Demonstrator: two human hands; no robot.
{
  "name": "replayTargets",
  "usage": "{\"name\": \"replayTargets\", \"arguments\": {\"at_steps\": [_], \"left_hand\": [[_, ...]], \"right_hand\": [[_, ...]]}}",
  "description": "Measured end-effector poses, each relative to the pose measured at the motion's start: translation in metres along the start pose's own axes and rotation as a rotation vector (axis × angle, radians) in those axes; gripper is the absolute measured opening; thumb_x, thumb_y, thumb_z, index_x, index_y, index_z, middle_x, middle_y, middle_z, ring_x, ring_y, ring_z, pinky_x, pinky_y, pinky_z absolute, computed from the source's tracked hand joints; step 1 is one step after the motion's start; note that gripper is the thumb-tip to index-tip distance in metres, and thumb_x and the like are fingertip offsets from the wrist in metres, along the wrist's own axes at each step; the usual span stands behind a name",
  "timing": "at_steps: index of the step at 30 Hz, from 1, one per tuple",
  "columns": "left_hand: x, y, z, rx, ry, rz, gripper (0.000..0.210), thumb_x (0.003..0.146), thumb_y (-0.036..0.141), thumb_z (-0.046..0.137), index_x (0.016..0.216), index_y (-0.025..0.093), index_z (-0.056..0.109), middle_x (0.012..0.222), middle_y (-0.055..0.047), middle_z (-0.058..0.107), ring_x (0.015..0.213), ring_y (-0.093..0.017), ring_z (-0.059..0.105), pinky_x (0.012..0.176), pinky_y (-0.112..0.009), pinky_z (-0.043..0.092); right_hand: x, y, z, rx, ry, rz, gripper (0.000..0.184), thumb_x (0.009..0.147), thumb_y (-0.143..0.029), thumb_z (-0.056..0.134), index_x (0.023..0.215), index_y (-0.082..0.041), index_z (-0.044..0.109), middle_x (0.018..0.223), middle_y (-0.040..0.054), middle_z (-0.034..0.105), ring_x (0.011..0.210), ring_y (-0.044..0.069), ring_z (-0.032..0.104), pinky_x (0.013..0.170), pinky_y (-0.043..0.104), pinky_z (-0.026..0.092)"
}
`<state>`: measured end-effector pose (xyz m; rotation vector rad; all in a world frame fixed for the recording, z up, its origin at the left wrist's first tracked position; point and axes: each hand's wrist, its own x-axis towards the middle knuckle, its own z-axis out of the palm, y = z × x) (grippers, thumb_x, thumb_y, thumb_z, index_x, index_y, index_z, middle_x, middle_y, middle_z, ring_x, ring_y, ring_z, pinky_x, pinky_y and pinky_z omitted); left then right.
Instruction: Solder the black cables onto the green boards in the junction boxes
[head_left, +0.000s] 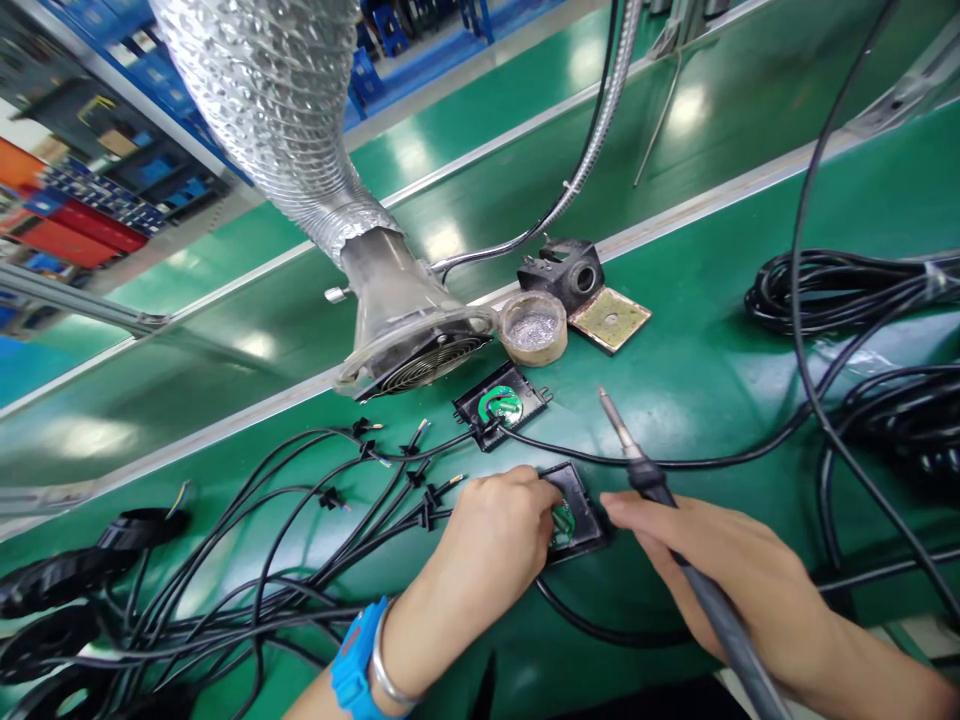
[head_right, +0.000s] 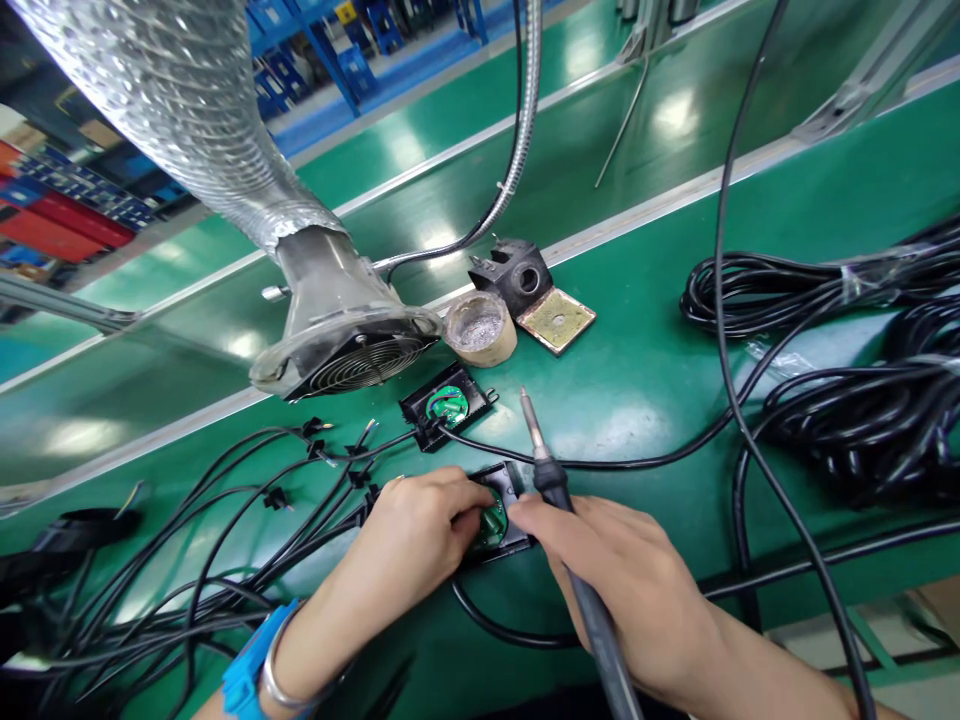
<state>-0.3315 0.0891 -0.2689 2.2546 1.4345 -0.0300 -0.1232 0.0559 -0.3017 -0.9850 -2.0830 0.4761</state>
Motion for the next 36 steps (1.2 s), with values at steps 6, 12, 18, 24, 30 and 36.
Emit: {"name": "replayTargets", "arguments": {"at_steps": [6,12,18,24,30,36], "left_hand": [[0.001,0.003,-0.002,0.005,0.019,0.008,0.022,0.081,0.008,0.047,0.082,0.021,0.065,0.079,0.002,0.061,0.065,-0.014,0.058,0.054,-0.029,0.025],[-0.001,0.0,0.001,-0.061,0.056,0.031,0.022,0.08,0.007,0.047,0.081,0.021,0.063,0.08,0.003,0.061,0.067,-0.012,0.056,0.056,-0.028,0.027],[-0.002,-0.002,0.002,-0.083,0.065,0.027,0.023,0.081,0.007,0.048,0.084,0.022,0.065,0.081,0.003,0.061,0.069,-0.013,0.059,0.058,-0.029,0.029],[-0.003,-0.003,0.003,-0.095,0.064,0.041,0.024,0.081,0.007,0.047,0.083,0.022,0.065,0.08,0.003,0.06,0.068,-0.012,0.059,0.059,-0.028,0.034],[-0.002,0.002,0.003,-0.017,0.056,0.035,0.023,0.08,0.006,0.045,0.08,0.02,0.063,0.078,0.001,0.058,0.064,-0.014,0.056,0.056,-0.029,0.033],[-0.002,0.002,0.003,-0.02,0.064,0.039,0.024,0.079,0.006,0.045,0.082,0.02,0.064,0.077,0.001,0.06,0.065,-0.014,0.057,0.056,-0.029,0.032]], "right_hand": [[-0.006,-0.019,-0.022,-0.057,0.032,0.011,0.032,0.09,-0.016,0.05,0.12,-0.016,0.06,0.091,0.0054,0.067,0.079,0.015,0.065,0.063,0.024,0.054],[-0.007,-0.02,-0.013,-0.005,0.032,0.021,0.026,0.085,-0.012,0.049,0.104,-0.015,0.066,0.078,0.0042,0.064,0.067,0.012,0.062,0.058,0.024,0.054],[-0.008,-0.015,-0.009,-0.049,0.045,0.008,0.025,0.083,-0.011,0.051,0.102,-0.016,0.066,0.085,0.0056,0.064,0.073,0.015,0.064,0.061,0.026,0.055],[-0.014,-0.018,-0.008,-0.051,0.026,0.064,0.027,0.083,-0.011,0.05,0.104,-0.018,0.065,0.092,0.0055,0.064,0.08,0.017,0.065,0.061,0.028,0.055],[-0.005,-0.018,-0.008,-0.049,0.009,-0.007,0.027,0.081,-0.009,0.051,0.101,-0.017,0.066,0.088,0.0055,0.065,0.078,0.017,0.065,0.06,0.027,0.056],[-0.006,-0.017,-0.008,-0.07,0.041,-0.042,0.025,0.08,-0.01,0.05,0.098,-0.018,0.066,0.083,0.0049,0.065,0.075,0.017,0.065,0.06,0.027,0.056]]}}
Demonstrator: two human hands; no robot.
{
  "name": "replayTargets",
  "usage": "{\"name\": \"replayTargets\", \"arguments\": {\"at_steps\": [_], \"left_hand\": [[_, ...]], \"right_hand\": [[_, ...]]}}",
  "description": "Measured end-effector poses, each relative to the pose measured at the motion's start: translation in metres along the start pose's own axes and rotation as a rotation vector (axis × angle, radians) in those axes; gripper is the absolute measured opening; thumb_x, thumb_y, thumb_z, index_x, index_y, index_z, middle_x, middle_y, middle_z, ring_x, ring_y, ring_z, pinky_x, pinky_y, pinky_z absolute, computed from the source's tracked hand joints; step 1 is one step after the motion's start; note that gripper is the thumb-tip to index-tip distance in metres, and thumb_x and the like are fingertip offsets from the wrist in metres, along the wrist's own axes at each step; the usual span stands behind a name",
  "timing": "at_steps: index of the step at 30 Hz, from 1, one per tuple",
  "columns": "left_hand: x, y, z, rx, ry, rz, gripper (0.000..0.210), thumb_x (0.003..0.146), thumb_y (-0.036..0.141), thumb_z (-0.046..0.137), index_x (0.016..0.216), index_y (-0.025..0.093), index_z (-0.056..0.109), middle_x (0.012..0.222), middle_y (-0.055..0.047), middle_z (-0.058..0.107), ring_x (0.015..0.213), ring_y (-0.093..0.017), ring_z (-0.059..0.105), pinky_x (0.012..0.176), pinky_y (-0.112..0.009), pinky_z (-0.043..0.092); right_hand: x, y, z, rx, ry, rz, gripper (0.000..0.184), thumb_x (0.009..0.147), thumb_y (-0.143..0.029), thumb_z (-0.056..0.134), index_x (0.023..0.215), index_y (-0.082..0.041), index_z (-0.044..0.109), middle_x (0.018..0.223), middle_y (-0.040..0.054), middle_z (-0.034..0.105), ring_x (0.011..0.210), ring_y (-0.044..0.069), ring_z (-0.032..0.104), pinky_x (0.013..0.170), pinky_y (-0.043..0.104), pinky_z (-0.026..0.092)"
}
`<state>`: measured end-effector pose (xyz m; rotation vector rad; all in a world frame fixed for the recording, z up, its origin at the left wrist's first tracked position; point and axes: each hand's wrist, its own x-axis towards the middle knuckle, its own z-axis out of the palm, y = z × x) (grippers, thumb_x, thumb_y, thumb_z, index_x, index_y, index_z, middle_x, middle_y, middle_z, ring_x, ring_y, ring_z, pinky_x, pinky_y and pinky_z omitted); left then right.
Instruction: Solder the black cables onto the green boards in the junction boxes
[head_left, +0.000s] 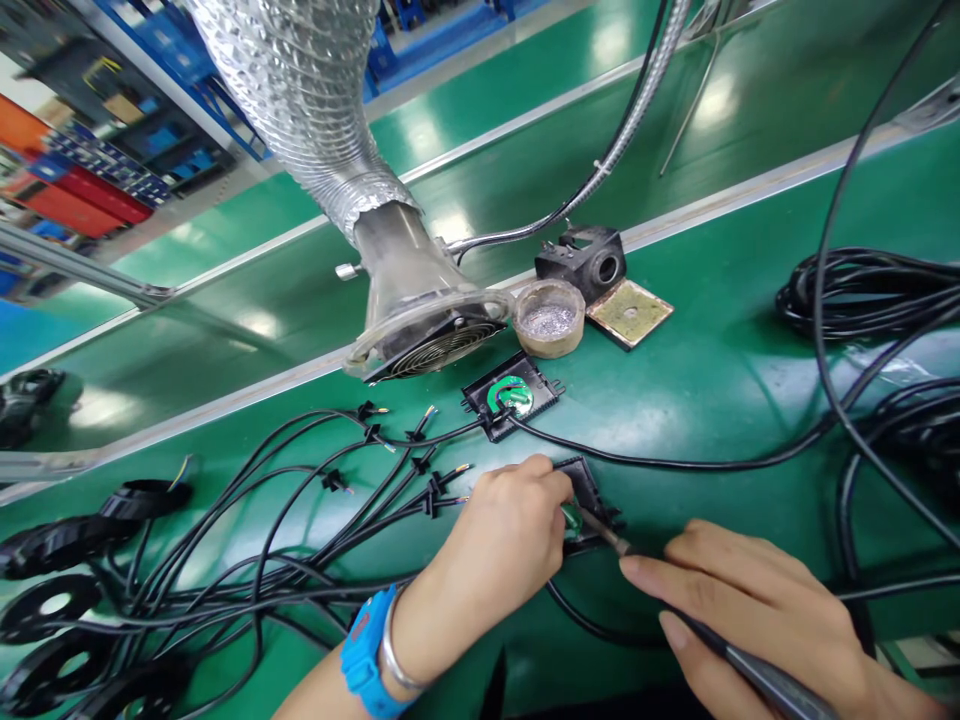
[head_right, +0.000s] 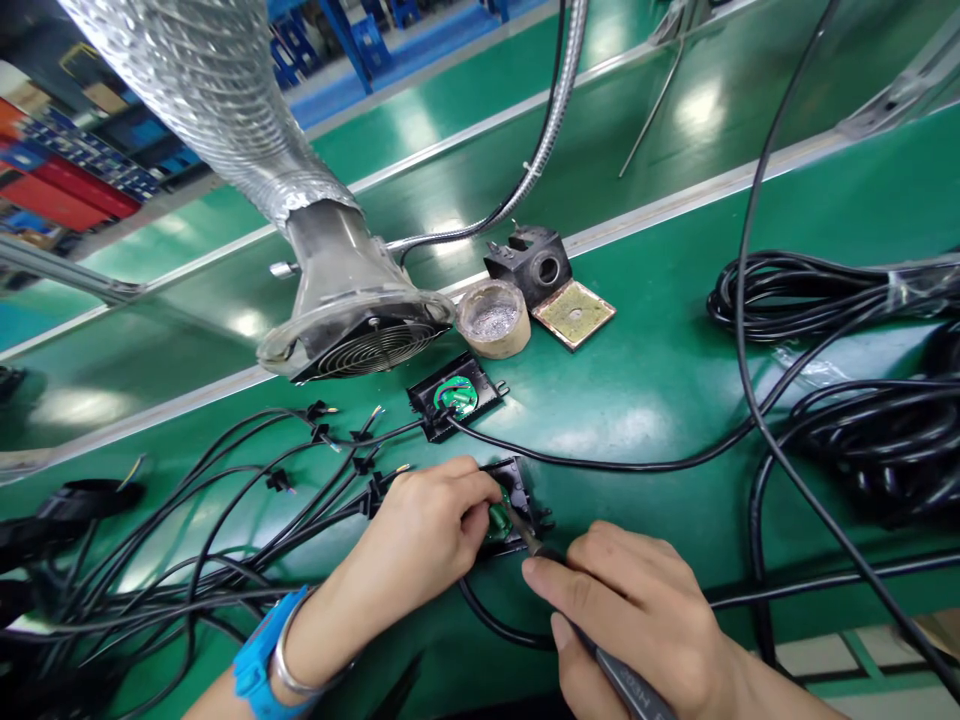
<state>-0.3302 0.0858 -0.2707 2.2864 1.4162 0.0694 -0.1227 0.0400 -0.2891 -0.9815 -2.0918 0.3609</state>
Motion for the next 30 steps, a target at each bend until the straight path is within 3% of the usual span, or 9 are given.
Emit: {"name": "replayTargets", "arguments": {"at_steps": [14,24,27,30], "left_hand": [[0.001,-0.002,0.001,0.005,-0.009,0.034,0.022,0.079,0.006,0.045,0.077,0.02,0.062,0.073,0.002,0.056,0.062,-0.013,0.054,0.055,-0.029,0.03],[0.002,-0.001,0.0,-0.014,-0.016,0.006,0.022,0.079,0.007,0.045,0.075,0.02,0.062,0.074,0.002,0.058,0.063,-0.013,0.055,0.055,-0.029,0.028],[0.001,-0.002,0.002,-0.015,-0.006,0.01,0.023,0.079,0.007,0.045,0.076,0.02,0.062,0.074,0.002,0.059,0.063,-0.012,0.055,0.055,-0.028,0.027],[0.0,-0.003,0.003,-0.012,-0.01,0.017,0.022,0.08,0.007,0.045,0.075,0.02,0.062,0.075,0.002,0.058,0.062,-0.013,0.055,0.055,-0.028,0.027]], "right_hand": [[0.0,-0.002,-0.001,-0.018,-0.116,-0.083,0.029,0.079,-0.006,0.048,0.103,-0.014,0.064,0.076,0.0057,0.062,0.073,0.017,0.063,0.065,0.031,0.055],[-0.021,0.003,0.02,-0.081,-0.09,-0.31,0.031,0.076,-0.008,0.048,0.103,-0.006,0.063,0.071,0.006,0.06,0.063,0.017,0.057,0.056,0.033,0.049],[-0.021,-0.001,0.017,-0.071,-0.043,-0.28,0.029,0.079,-0.009,0.047,0.102,-0.009,0.064,0.068,0.0047,0.059,0.061,0.016,0.055,0.053,0.031,0.047],[-0.018,-0.008,0.007,-0.063,0.01,-0.117,0.026,0.083,-0.007,0.047,0.1,-0.016,0.064,0.065,0.003,0.058,0.062,0.016,0.058,0.056,0.031,0.049]]}}
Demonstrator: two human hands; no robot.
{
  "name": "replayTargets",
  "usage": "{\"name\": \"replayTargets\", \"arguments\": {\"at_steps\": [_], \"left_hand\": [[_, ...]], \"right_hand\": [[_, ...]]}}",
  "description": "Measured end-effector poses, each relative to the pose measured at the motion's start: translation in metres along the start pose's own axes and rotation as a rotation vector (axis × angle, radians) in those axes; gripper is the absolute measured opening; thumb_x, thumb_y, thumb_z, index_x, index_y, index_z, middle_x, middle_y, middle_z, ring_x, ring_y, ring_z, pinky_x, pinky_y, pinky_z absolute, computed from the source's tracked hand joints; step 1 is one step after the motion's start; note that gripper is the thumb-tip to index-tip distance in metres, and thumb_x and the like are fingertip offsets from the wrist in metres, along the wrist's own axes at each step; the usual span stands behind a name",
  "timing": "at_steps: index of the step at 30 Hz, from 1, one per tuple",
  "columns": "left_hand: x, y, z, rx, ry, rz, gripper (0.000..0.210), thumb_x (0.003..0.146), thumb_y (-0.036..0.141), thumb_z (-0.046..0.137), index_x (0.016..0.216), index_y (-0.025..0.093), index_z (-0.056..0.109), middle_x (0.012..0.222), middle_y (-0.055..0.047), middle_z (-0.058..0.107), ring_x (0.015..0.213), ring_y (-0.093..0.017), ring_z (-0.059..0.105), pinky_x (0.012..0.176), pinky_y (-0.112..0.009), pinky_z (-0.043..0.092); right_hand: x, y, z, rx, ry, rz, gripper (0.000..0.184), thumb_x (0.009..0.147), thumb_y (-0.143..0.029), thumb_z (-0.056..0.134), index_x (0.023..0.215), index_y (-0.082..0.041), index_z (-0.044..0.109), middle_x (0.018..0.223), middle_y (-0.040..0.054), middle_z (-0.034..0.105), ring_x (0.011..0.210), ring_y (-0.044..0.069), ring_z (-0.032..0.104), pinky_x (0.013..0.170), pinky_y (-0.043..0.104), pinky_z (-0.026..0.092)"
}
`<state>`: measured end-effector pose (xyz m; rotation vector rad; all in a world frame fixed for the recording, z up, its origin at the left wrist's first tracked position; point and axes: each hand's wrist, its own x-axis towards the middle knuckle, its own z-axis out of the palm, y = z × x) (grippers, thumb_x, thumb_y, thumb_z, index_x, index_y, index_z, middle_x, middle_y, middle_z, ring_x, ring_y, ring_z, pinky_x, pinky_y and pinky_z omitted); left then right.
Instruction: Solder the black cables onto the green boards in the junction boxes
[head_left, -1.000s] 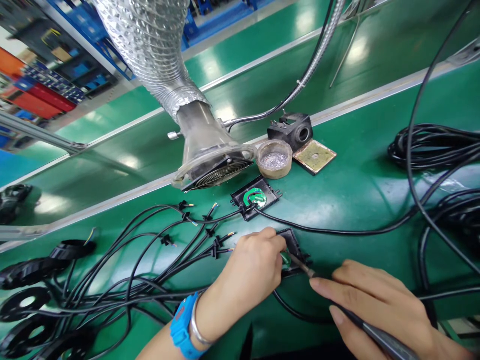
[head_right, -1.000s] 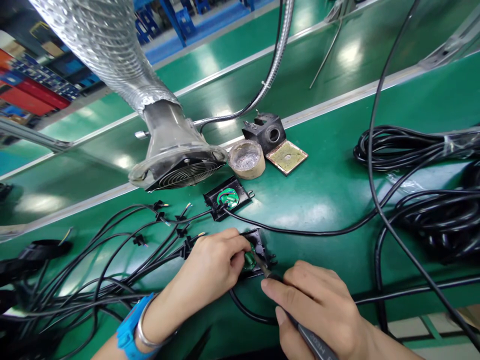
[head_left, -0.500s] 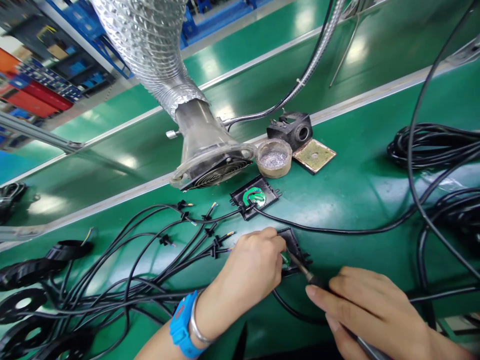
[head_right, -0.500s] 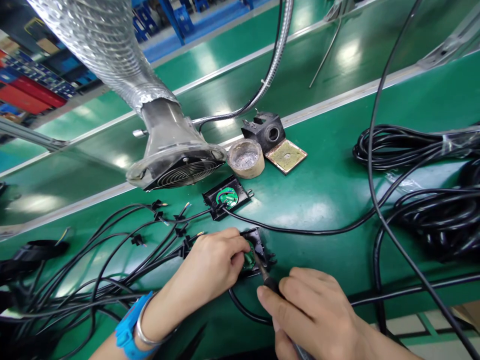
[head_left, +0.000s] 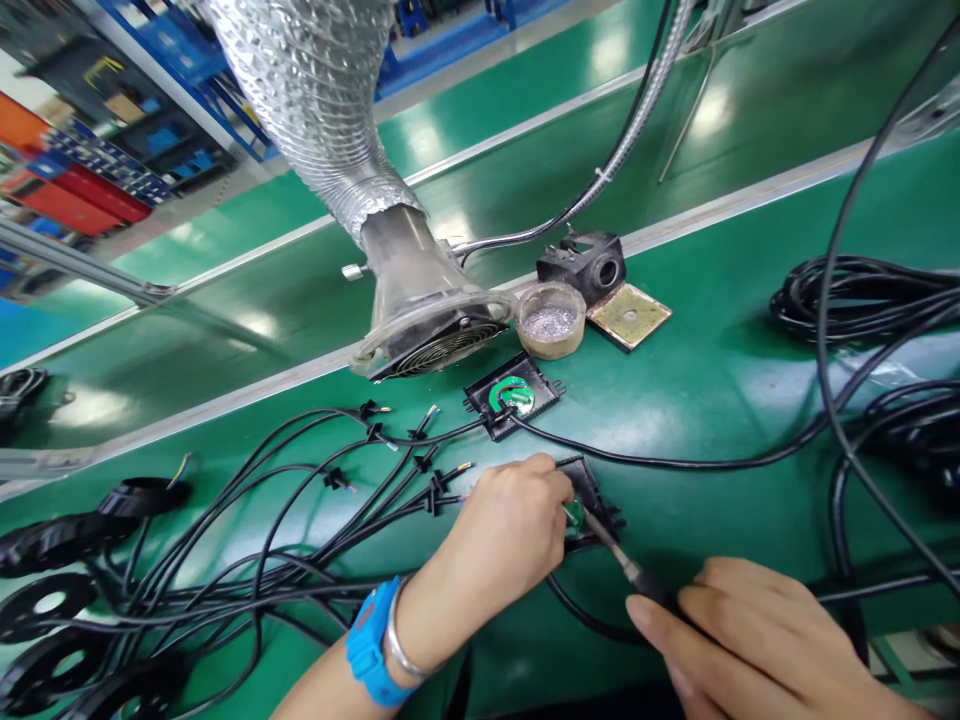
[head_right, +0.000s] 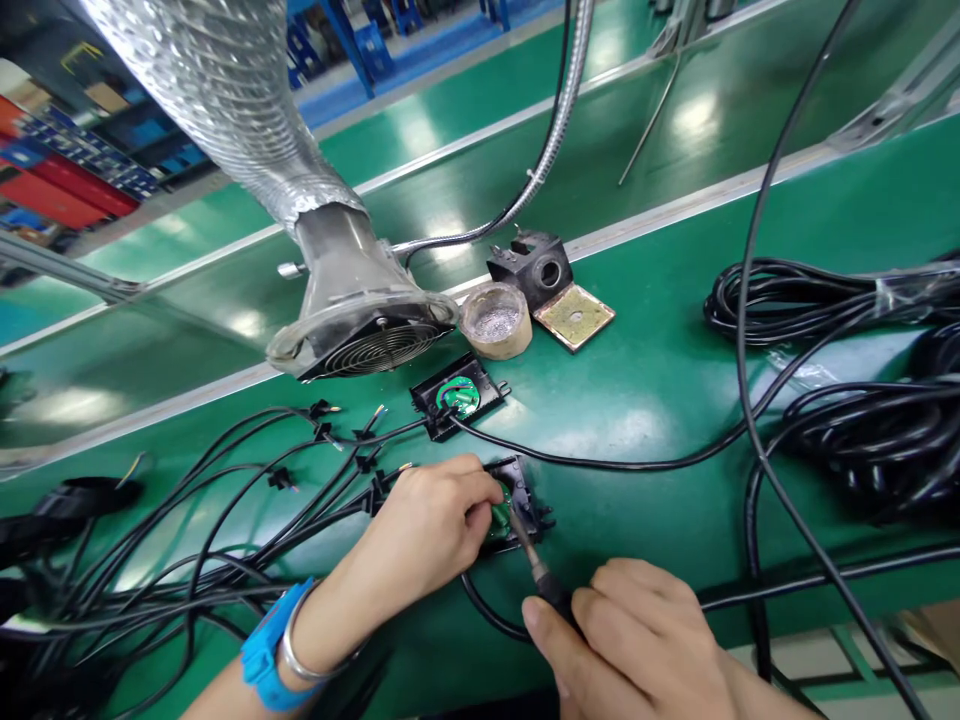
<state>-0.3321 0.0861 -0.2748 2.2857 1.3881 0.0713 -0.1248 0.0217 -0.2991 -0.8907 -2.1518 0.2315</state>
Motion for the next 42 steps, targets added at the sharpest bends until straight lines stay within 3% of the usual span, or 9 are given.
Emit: {"name": "replayTargets", "arguments": {"at_steps": [8,13,15,17,22,27,32,36,42], "left_hand": [[0.0,0.0,0.001,0.044,0.007,0.018,0.018,0.076,0.009,0.047,0.071,0.019,0.06,0.073,0.0,0.059,0.06,-0.014,0.055,0.052,-0.03,0.027],[0.002,-0.001,0.003,0.023,0.03,0.025,0.02,0.075,0.009,0.046,0.073,0.02,0.063,0.077,0.0,0.064,0.062,-0.016,0.059,0.053,-0.029,0.03],[0.002,-0.002,0.003,0.018,0.045,0.027,0.021,0.075,0.009,0.046,0.073,0.02,0.065,0.078,-0.001,0.065,0.064,-0.017,0.06,0.054,-0.029,0.033],[0.002,-0.002,0.003,0.015,0.054,0.03,0.022,0.074,0.009,0.046,0.074,0.02,0.066,0.079,-0.001,0.066,0.065,-0.018,0.061,0.056,-0.029,0.036],[0.003,-0.003,0.002,0.025,0.038,0.049,0.021,0.074,0.01,0.047,0.074,0.019,0.067,0.079,-0.003,0.067,0.071,-0.021,0.064,0.058,-0.03,0.042],[0.001,0.0,-0.005,-0.008,0.038,0.05,0.022,0.083,0.016,0.046,0.084,0.019,0.068,0.086,-0.004,0.069,0.079,-0.023,0.065,0.069,-0.033,0.049],[-0.018,-0.005,-0.018,-0.136,0.127,0.044,0.03,0.09,0.02,0.042,0.113,0.019,0.059,0.108,-0.005,0.067,0.097,-0.021,0.063,0.087,-0.036,0.05],[-0.039,-0.011,-0.014,-0.117,0.244,0.04,0.053,0.074,0.019,0.055,0.125,0.012,0.049,0.127,-0.012,0.054,0.118,-0.025,0.05,0.105,-0.039,0.04],[-0.046,-0.013,0.012,-0.087,0.142,0.052,0.09,0.065,0.029,0.068,0.143,0.009,0.027,0.143,-0.017,0.04,0.131,-0.031,0.039,0.111,-0.046,0.034]], "right_hand": [[0.037,0.024,-0.033,-0.005,0.004,0.016,0.031,0.084,-0.008,0.053,0.112,-0.017,0.063,0.086,0.0063,0.063,0.077,0.016,0.061,0.063,0.03,0.051],[0.09,0.073,-0.023,-0.083,0.158,-0.053,0.041,0.083,-0.013,0.061,0.123,-0.023,0.06,0.103,0.0045,0.066,0.09,0.017,0.062,0.079,0.03,0.052],[0.102,0.092,-0.016,-0.081,0.048,-0.036,0.032,0.087,-0.019,0.059,0.118,-0.022,0.063,0.106,0.0048,0.067,0.096,0.017,0.062,0.085,0.03,0.052],[0.109,0.107,-0.016,-0.035,-0.001,0.02,0.024,0.088,-0.025,0.057,0.109,-0.022,0.068,0.102,0.0041,0.069,0.093,0.017,0.063,0.084,0.03,0.052],[0.123,0.137,-0.027,-0.01,0.294,0.212,0.019,0.078,-0.03,0.061,0.092,-0.02,0.068,0.084,0.0031,0.068,0.075,0.018,0.062,0.07,0.032,0.05],[0.143,0.165,-0.005,-0.02,0.261,0.343,0.019,0.072,-0.032,0.063,0.086,-0.018,0.065,0.073,0.0014,0.064,0.062,0.017,0.058,0.059,0.029,0.047],[0.155,0.178,0.021,-0.051,0.165,0.356,0.023,0.071,-0.037,0.065,0.086,-0.02,0.067,0.089,0.004,0.069,0.082,0.021,0.063,0.08,0.035,0.05],[0.162,0.187,0.034,-0.073,0.188,0.439,0.024,0.072,-0.039,0.064,0.086,-0.019,0.066,0.093,0.0062,0.068,0.085,0.022,0.062,0.082,0.037,0.05],[0.169,0.158,0.035,-0.16,0.164,0.622,0.031,0.074,-0.04,0.063,0.091,-0.015,0.06,0.095,0.0128,0.064,0.095,0.029,0.057,0.084,0.045,0.046]]}}
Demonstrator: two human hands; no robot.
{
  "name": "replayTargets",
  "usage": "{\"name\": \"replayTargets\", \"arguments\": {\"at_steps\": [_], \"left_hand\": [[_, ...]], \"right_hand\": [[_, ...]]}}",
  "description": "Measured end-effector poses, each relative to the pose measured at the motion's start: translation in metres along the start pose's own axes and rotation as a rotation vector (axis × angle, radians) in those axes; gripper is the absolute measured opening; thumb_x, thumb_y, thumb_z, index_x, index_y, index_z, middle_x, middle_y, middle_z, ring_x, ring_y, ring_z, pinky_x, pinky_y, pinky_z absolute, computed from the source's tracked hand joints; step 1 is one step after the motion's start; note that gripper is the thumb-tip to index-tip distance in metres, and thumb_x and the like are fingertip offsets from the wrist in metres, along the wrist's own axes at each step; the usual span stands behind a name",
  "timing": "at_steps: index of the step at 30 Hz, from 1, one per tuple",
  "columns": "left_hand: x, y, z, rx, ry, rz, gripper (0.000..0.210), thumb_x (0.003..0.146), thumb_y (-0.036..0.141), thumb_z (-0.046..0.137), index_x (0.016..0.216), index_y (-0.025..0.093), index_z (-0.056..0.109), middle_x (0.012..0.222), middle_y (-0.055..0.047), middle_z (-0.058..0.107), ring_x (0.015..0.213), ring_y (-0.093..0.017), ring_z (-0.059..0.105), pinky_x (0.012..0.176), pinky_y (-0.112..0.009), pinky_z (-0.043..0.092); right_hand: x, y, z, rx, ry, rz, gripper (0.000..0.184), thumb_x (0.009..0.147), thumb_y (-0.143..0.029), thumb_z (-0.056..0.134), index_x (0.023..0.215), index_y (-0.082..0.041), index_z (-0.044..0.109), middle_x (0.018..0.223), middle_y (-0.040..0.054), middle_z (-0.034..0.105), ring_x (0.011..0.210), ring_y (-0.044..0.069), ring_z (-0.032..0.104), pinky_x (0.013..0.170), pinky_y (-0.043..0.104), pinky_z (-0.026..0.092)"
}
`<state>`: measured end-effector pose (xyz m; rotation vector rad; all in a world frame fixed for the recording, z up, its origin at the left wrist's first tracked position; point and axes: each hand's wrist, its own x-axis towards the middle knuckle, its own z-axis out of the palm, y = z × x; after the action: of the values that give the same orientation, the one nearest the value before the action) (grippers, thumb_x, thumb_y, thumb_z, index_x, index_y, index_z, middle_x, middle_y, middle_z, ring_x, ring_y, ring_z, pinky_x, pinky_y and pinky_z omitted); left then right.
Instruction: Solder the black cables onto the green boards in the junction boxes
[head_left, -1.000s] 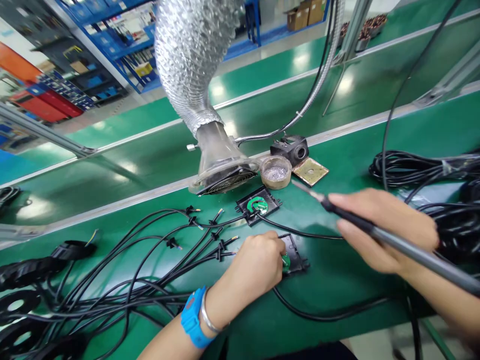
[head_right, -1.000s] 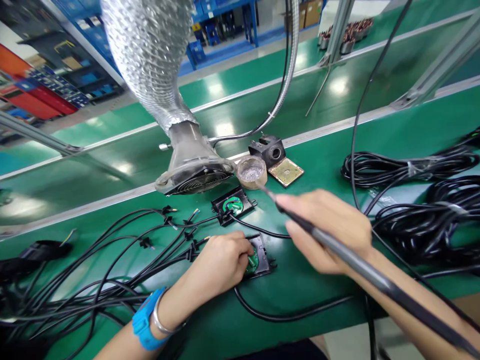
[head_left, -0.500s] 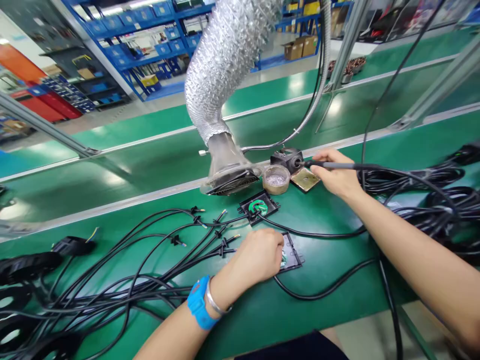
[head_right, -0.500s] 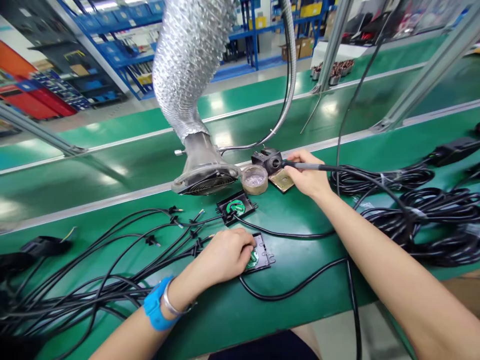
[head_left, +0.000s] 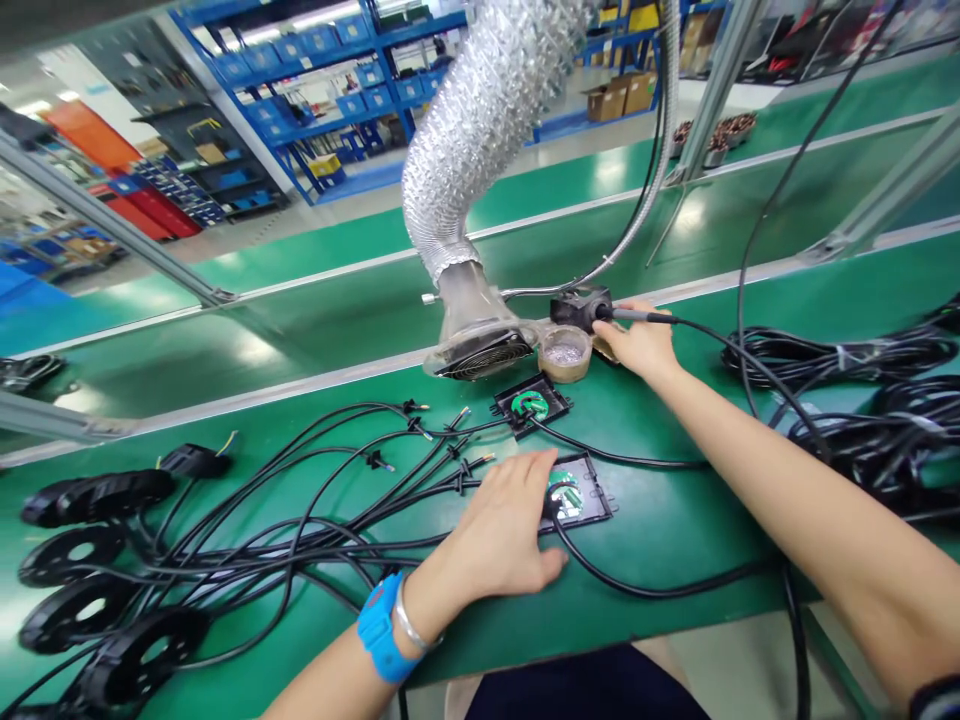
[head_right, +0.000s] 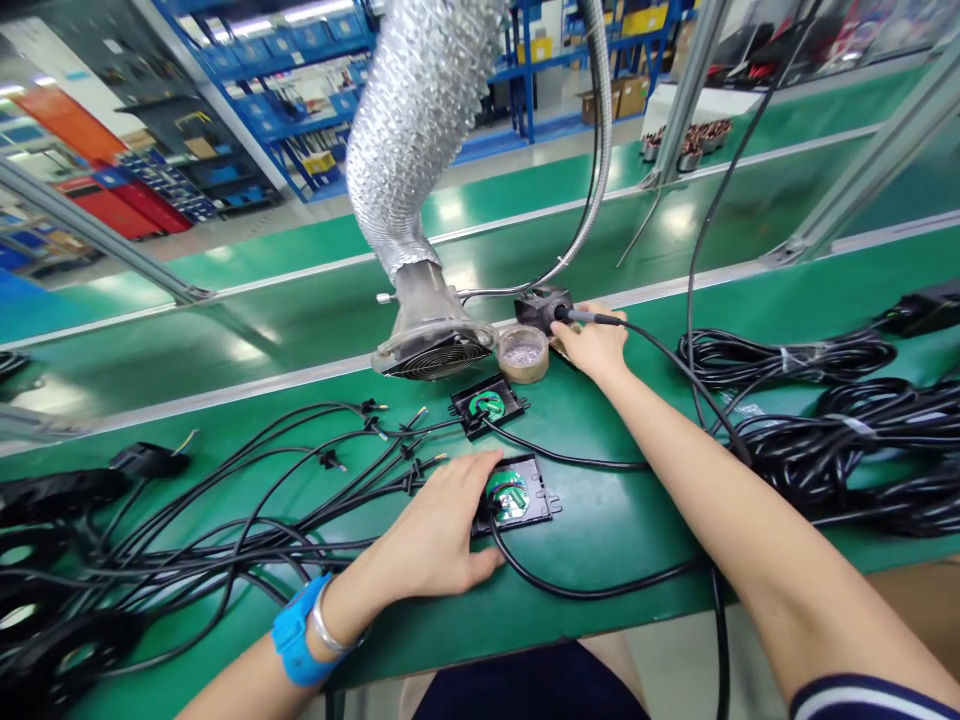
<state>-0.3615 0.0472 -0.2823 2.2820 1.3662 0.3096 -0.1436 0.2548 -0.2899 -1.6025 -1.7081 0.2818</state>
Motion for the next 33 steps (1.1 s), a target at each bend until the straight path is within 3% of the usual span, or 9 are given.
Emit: {"name": "replayTargets", "arguments": {"at_steps": [4,6,7,10,14,19,24,30,33], "left_hand": [[0.004,-0.004,0.01,-0.017,0.036,-0.07,0.087,0.069,0.029,0.069,0.142,0.005,0.028,0.139,-0.02,0.046,0.127,-0.031,0.045,0.109,-0.047,0.037],[0.003,-0.006,0.01,-0.044,0.044,-0.064,0.086,0.067,0.027,0.07,0.14,0.006,0.029,0.137,-0.02,0.048,0.125,-0.031,0.048,0.107,-0.046,0.039],[0.002,-0.007,0.01,-0.052,0.045,-0.059,0.086,0.067,0.027,0.07,0.14,0.006,0.03,0.136,-0.02,0.049,0.124,-0.031,0.049,0.106,-0.046,0.04],[-0.008,-0.009,0.003,-0.051,0.024,-0.047,0.088,0.066,0.028,0.073,0.14,0.007,0.031,0.136,-0.019,0.05,0.123,-0.03,0.049,0.106,-0.045,0.04],[-0.025,-0.012,-0.007,-0.027,-0.041,-0.012,0.087,0.064,0.022,0.074,0.141,0.013,0.034,0.135,-0.014,0.05,0.123,-0.028,0.048,0.107,-0.042,0.039],[-0.035,-0.008,-0.003,-0.005,0.014,0.022,0.074,0.064,0.016,0.065,0.134,0.013,0.043,0.133,-0.012,0.051,0.123,-0.027,0.046,0.11,-0.042,0.036],[-0.038,-0.003,0.007,0.037,0.062,-0.004,0.072,0.065,0.017,0.059,0.135,0.011,0.041,0.137,-0.014,0.049,0.126,-0.029,0.044,0.111,-0.047,0.035],[-0.041,0.001,0.013,0.167,0.012,0.044,0.077,0.069,0.014,0.053,0.142,0.005,0.031,0.149,-0.018,0.034,0.139,-0.031,0.031,0.115,-0.047,0.031],[-0.043,0.003,0.015,0.195,0.002,0.039,0.085,0.066,0.01,0.053,0.146,0.01,0.024,0.152,-0.019,0.029,0.141,-0.031,0.027,0.116,-0.047,0.03]], "right_hand": [[-0.083,-0.051,-0.033,-0.045,-0.222,-0.095,0.026,0.077,-0.042,0.063,0.083,-0.017,0.058,0.087,0.0109,0.063,0.091,0.028,0.058,0.078,0.041,0.047],[-0.137,-0.072,-0.047,-0.008,-0.474,-0.182,0.025,0.08,-0.044,0.063,0.08,-0.02,0.056,0.071,0.0017,0.061,0.068,0.018,0.059,0.061,0.029,0.046],[-0.159,-0.079,-0.052,0.004,-0.66,-0.207,0.029,0.076,-0.042,0.068,0.085,-0.019,0.054,0.071,0.0007,0.061,0.062,0.017,0.058,0.055,0.027,0.043],[-0.194,-0.082,-0.064,-0.011,-0.828,-0.165,0.023,0.082,-0.024,0.059,0.101,-0.017,0.049,0.073,0.0007,0.062,0.061,0.016,0.059,0.056,0.026,0.041],[-0.178,-0.063,-0.076,-0.097,-0.831,-0.101,0.012,0.092,-0.025,0.044,0.097,-0.019,0.052,0.076,0.002,0.062,0.069,0.018,0.06,0.064,0.028,0.041],[-0.168,-0.058,-0.08,-0.276,-0.889,-0.26,0.027,0.096,-0.022,0.03,0.078,-0.019,0.051,0.079,0.0049,0.059,0.072,0.019,0.056,0.066,0.03,0.036],[-0.175,-0.064,-0.074,-0.126,-1.112,-0.216,0.03,0.097,-0.021,0.03,0.068,-0.019,0.037,0.067,-0.001,0.051,0.061,0.013,0.046,0.058,0.025,0.03],[-0.163,-0.063,-0.067,-0.234,-1.076,-0.294,0.026,0.094,-0.014,0.032,0.069,-0.019,0.039,0.066,0.0002,0.053,0.058,0.013,0.044,0.057,0.026,0.027],[-0.162,-0.061,-0.066,-0.281,-1.141,-0.356,0.026,0.093,-0.014,0.033,0.069,-0.019,0.043,0.062,0.0008,0.055,0.057,0.014,0.048,0.056,0.027,0.025]]}}
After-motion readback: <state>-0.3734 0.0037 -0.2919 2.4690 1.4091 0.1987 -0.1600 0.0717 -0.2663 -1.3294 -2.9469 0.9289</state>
